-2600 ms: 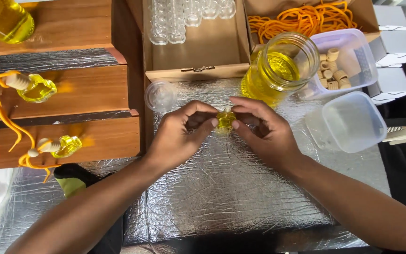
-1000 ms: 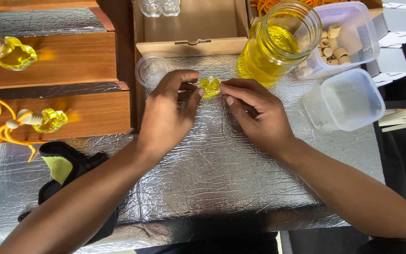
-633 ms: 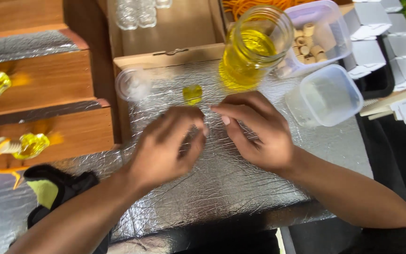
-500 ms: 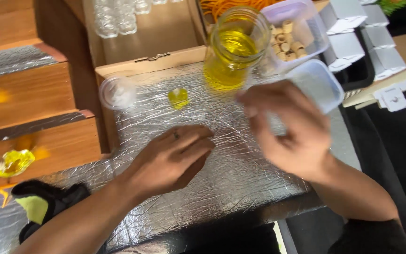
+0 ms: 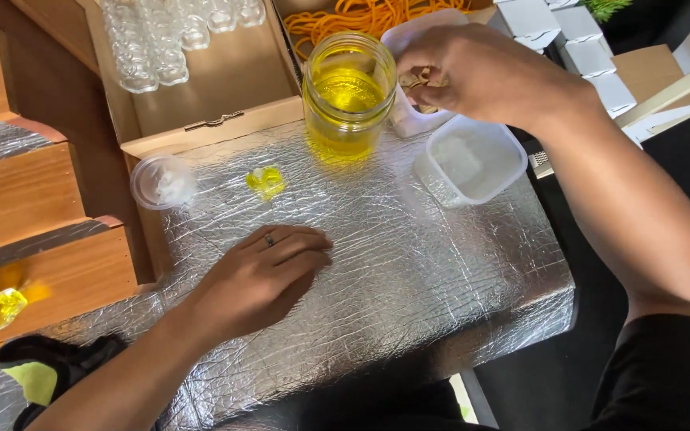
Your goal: Assembling small car perfume bottles by fitting wooden caps and threading yellow decorative cords through them.
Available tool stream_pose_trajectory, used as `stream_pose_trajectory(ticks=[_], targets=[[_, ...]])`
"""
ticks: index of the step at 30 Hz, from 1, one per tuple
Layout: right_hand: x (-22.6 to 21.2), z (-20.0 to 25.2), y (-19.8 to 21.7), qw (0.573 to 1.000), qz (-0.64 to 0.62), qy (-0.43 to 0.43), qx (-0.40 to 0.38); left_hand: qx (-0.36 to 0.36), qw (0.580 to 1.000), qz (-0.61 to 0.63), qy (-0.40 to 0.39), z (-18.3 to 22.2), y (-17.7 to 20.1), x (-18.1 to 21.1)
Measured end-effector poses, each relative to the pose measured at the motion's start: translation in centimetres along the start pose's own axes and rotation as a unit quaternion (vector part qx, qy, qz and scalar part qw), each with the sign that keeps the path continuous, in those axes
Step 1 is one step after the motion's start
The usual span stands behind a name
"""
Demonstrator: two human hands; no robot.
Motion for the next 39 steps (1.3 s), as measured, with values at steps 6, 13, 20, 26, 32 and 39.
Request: stream_pose_trajectory(ticks=[6,13,20,26,32,39], targets=[[1.8,-0.7,-0.2,0.999,0.032,-0.011,-0.041,0.01,0.999,0.046,0.014,-0.7,0.5,0.4],[2.0,-0.2,0.1,1.0,0.012,-0.015,-0.009,0.005,0.999,0.049,0.013,-0.5,0.2,-0.1],[-8.2,2.9,2.1,0.981,0.001,0.057,0.183,0.045,0.996,0.072,0.035,-0.2,-0.1,0.1],[-13.5,1.1,-7.1,0.957,-0.12,0.173,0.199,0.098,0.95,0.244,0.169,0.6,0.5,0.0],[-13.6,-0.6,-13.2,0.932,-0.23,0.061,0.272,0.135,0.84,0.43,0.301,1.3,-1.0,-1.6],[-14.6,-1.4,-13.2,0.916,-0.24,0.042,0.319,0.104,0.782,0.501,0.357,0.6,0.1,-0.9]])
Point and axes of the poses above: each hand's wrist, its own z-axis away from the middle knuckle, its own y-axis out of the back of the hand, x = y × z, the point moved 1 cm from there along -z, towards the middle knuckle, and after that the axes turned 13 degrees about y, right-handed, at the moved point
